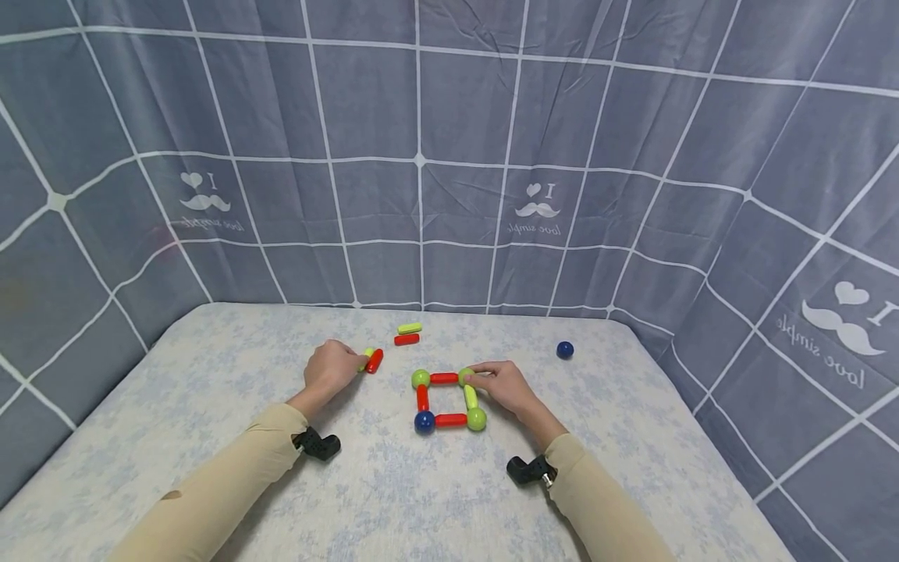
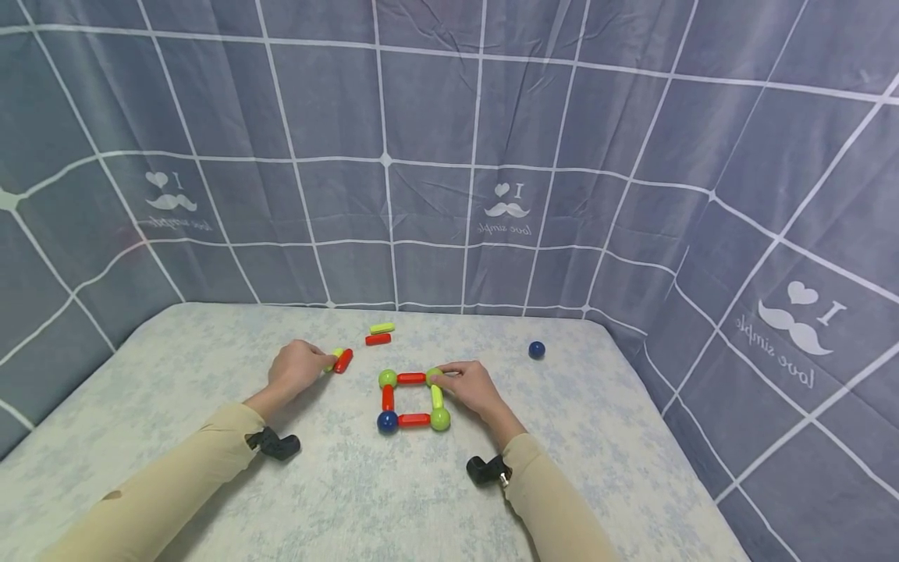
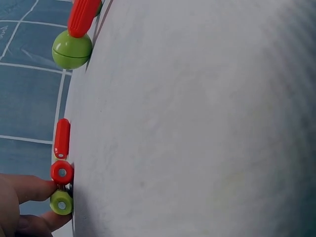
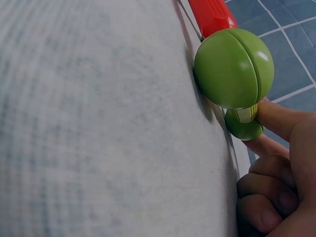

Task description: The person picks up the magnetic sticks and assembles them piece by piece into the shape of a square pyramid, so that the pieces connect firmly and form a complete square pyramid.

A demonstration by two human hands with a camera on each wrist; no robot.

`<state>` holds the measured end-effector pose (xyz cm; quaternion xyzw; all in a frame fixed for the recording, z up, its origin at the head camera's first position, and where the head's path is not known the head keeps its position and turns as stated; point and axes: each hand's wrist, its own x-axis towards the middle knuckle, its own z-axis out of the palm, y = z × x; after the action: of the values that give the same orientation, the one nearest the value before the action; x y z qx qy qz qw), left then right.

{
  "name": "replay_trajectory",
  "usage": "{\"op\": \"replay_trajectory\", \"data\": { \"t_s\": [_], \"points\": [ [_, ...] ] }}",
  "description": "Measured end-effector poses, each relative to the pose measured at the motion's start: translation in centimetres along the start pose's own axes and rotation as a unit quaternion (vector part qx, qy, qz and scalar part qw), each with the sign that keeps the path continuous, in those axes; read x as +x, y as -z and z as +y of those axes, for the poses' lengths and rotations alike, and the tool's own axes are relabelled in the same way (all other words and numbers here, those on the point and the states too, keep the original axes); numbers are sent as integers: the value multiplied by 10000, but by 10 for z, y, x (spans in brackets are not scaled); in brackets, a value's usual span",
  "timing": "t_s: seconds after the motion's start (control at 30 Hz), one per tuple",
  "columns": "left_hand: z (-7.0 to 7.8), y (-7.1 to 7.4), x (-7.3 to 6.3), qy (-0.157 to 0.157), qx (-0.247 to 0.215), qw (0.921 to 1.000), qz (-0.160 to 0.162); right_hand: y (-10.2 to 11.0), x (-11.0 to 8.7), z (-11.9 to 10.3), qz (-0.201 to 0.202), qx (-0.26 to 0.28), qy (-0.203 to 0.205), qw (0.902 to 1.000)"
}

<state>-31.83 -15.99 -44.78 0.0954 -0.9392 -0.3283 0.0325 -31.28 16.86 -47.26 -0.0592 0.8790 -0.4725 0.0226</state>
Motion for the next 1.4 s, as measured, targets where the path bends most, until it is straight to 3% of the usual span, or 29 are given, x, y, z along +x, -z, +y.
{"op": "replay_trajectory", "data": {
  "t_s": [0.27, 0.67, 0.9, 1.13, 1.4],
  "points": [
    [1, -1, 0, -26, -57, 10000, -46, 0, 0, -1, -23, 36, -19, 10000],
    [-3, -1, -4, 103, -1072, 9941, -145, 1, 1, 1, -89, 37, 38, 9999],
    [0, -3, -12, 178, -1970, 9802, -133, 2, 1, 0, -87, 97, 18, 9999],
    [6, -12, -23, -7, -2523, 9674, -229, 2, 0, -1, -69, 120, 50, 9999],
    [11, -20, -37, -207, -3129, 9476, -610, 2, 0, 0, -76, 45, 52, 9999]
  ]
}}
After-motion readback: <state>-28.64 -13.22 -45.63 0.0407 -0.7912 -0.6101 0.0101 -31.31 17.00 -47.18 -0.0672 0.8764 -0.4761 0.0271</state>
